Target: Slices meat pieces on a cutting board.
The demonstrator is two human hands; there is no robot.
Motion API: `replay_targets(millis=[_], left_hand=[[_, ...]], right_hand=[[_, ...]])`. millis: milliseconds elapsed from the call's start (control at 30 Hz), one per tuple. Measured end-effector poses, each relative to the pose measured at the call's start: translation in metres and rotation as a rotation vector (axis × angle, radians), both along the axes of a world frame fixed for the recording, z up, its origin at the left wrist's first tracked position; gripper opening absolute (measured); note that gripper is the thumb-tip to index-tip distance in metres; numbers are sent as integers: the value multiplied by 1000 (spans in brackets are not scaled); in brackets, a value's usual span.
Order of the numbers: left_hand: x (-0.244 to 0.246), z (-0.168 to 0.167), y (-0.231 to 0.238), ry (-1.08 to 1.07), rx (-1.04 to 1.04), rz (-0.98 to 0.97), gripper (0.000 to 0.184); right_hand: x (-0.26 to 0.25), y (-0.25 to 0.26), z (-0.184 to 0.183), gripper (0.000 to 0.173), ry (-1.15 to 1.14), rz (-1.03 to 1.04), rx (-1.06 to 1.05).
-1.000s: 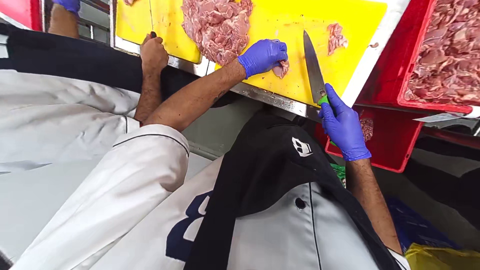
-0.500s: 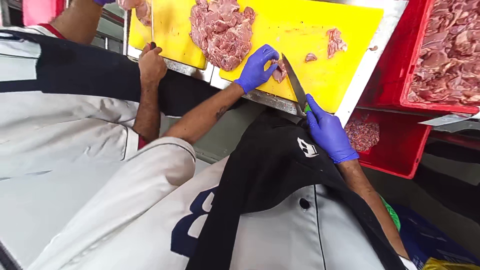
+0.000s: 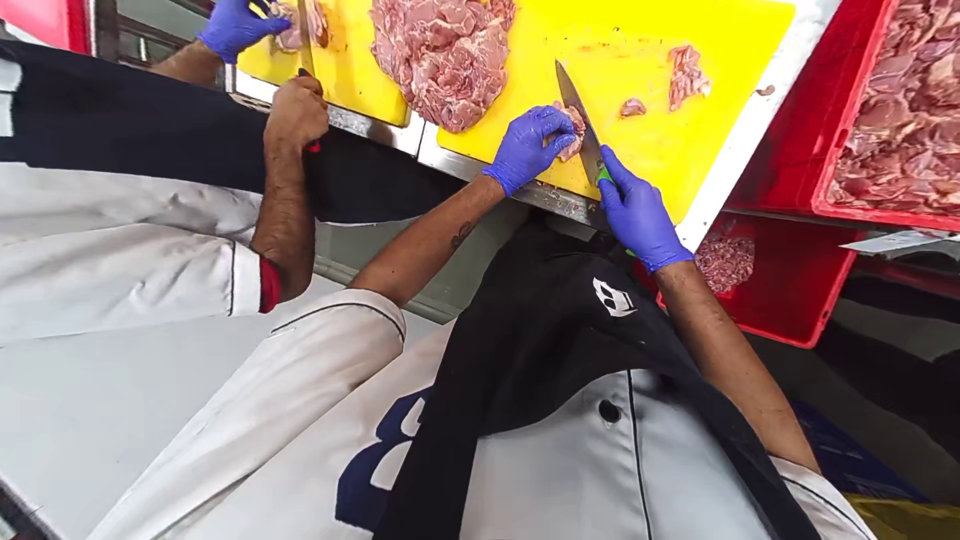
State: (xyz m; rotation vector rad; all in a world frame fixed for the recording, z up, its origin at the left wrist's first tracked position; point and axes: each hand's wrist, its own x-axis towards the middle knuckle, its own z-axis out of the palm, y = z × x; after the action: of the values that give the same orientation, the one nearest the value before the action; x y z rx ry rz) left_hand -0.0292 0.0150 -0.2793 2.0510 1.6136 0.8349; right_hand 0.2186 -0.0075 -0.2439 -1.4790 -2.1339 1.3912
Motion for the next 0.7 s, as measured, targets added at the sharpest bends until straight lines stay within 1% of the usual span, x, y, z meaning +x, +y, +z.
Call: replay_targets(millis=[67,133,200,267,300,333,367,400,433,467,500,533,567,600,633,700], left_hand=[[0,2,0,43,-44,47,20],[-2,8,6,85,-92,104,36],[-3,13,10,154,-129,134,50],[-4,20,17,228,-145,73,60],[-4,23,24,251,-148,-20,61],[-5,27,30,265,-158,-146,59],[-5,30,35,286,-177,-276,52],[-6,32,43,338,-203,-378,40],[-7,36,52,402,-241,-443,30],[-9,40,58,457,-287,-475,27],[-11,44,64,476,-338,-484,29],[-14,47,67,449,-383,-474,31],[-17,47,68,355,-397,-443,32],[-19,48,67,218,-400,-384,32],[-18,50,64,66,-422,-289,32],[-4,55,48,-244,-532,-55,34]], right_hand=[[24,-20,0,50,-12,11,-45],[54,-42,3,48,-54,32,-80],[73,-48,10,48,-94,48,-105],[80,-32,13,47,-100,-1,-107],[81,-20,12,47,-90,-61,-90],[84,-9,12,48,-65,-119,-97],[88,-3,11,49,-24,-165,-147],[94,0,10,50,46,-209,-230],[102,-2,8,50,122,-251,-336],[111,-8,7,50,189,-276,-435],[123,-16,5,49,238,-279,-501],[133,-26,6,49,264,-274,-538],[140,-34,11,49,264,-265,-549],[142,-40,20,50,259,-268,-534],[139,-44,31,50,249,-289,-490],[119,-48,53,50,261,-346,-350]])
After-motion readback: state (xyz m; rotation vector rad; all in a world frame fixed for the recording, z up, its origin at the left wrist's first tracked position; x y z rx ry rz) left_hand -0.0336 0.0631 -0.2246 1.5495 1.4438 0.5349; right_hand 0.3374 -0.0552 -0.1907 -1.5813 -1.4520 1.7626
